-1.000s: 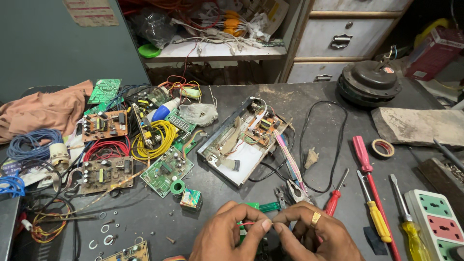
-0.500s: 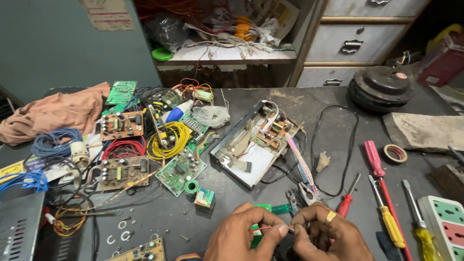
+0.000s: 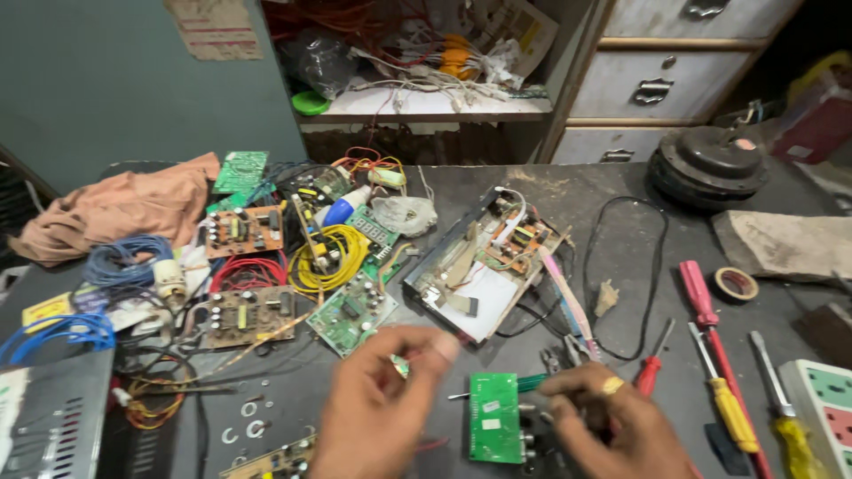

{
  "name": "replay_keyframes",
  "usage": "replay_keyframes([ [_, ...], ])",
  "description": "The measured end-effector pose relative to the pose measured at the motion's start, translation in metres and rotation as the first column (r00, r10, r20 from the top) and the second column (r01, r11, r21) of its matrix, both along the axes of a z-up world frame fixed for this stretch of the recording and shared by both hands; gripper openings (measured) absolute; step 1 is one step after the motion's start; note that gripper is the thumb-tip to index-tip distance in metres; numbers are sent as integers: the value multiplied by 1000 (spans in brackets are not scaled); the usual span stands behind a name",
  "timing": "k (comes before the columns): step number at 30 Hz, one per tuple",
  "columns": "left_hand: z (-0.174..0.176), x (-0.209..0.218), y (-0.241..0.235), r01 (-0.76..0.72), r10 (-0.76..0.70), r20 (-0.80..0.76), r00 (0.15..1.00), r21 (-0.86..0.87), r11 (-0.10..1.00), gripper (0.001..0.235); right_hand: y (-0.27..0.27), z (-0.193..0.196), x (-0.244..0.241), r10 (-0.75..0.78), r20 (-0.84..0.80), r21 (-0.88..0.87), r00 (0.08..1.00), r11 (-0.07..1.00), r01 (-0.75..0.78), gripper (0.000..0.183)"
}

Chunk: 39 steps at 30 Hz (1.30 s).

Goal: The person strips the insulation from a red wire using pliers, then solders the wire to a green circuit board using a soldering iron and solder. The person handles the wire, pliers, soldering iron, and circuit board throughout the task.

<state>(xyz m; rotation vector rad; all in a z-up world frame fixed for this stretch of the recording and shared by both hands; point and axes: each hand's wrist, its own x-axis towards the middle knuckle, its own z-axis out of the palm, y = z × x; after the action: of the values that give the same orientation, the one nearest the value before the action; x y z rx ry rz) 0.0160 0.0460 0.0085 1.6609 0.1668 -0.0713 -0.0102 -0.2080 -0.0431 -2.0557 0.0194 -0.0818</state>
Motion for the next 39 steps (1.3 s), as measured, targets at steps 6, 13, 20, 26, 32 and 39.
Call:
replay_keyframes([
  [6,11,6,45,-315,329,71,942,-158,936,25,88,35,26,443,463,-430,768,870,-242,40],
  [13,23,4,61,-365,371,40,928,-104,925,25,141,46,36,397,56,-339,916,871,-356,25],
  [20,30,1,61,-407,408,-10,913,57,912,27,157,37,54,345,151,-335,927,899,-280,52],
  [26,33,2,56,-350,357,-58,932,103,931,29,151,42,57,347,35,-427,937,853,-300,31],
  [32,32,-1,52,-151,200,-215,956,225,963,30,97,54,16,321,331,-291,888,929,-228,38],
  [39,23,2,38,65,30,-280,960,324,944,31,66,-9,-18,-20,405,7,914,1000,19,35],
])
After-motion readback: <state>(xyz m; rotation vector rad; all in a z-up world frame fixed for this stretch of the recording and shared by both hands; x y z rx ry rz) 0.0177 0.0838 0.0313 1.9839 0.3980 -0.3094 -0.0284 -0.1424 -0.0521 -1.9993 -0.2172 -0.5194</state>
